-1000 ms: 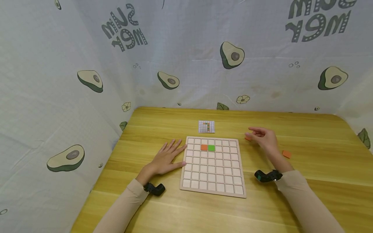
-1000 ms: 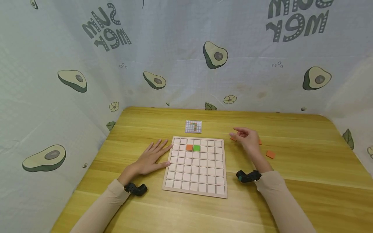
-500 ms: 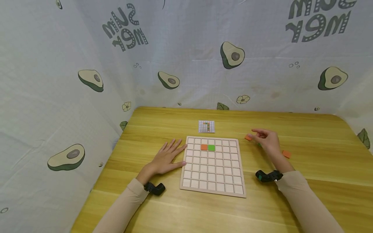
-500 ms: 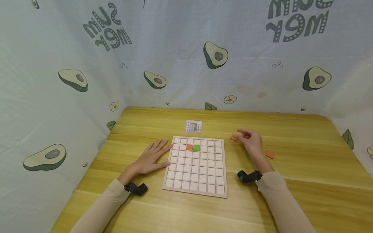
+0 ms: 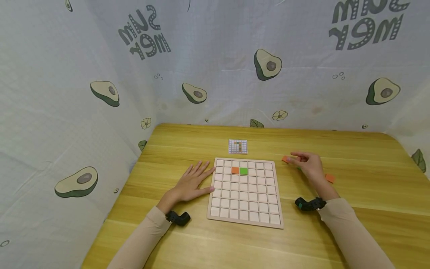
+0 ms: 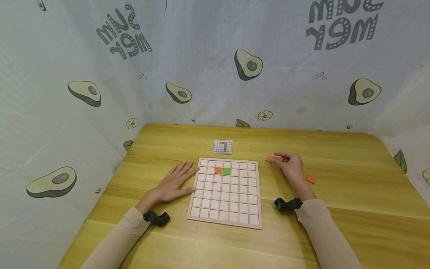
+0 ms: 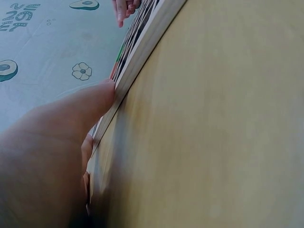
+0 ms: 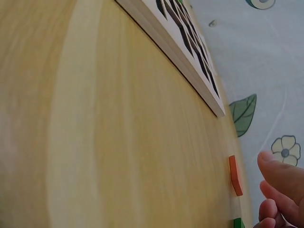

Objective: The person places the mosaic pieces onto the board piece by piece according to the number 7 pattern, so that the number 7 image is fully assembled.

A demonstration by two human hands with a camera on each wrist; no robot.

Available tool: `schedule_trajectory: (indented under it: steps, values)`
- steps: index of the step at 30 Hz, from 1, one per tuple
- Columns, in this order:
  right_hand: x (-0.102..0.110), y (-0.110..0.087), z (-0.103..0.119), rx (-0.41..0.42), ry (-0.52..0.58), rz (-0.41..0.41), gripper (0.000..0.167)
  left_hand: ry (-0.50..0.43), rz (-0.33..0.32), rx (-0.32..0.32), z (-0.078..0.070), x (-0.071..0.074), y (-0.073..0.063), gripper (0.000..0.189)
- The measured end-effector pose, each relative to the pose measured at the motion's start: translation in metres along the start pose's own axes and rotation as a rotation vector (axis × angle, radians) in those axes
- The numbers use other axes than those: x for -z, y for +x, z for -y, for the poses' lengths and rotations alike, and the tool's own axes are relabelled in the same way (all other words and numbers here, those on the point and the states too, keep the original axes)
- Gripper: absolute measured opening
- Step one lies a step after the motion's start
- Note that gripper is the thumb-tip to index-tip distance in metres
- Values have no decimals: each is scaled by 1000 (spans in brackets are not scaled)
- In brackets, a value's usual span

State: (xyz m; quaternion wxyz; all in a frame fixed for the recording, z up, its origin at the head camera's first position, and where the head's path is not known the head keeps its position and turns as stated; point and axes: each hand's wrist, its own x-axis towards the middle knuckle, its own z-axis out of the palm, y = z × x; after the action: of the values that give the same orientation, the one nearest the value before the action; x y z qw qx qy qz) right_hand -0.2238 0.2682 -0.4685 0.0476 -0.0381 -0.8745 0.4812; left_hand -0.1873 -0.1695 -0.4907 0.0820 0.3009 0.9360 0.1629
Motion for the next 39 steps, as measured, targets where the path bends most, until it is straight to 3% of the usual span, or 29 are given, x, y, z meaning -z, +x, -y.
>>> schedule_trajectory:
  steps: [14,39]
  values:
    - [-4,1,-5,-9,-124,-3,41,0,-4,-12,0,0,-1,75]
    - [-5,1,0,28,-176,36,35,0,-12,-10,-1,0,-1,76]
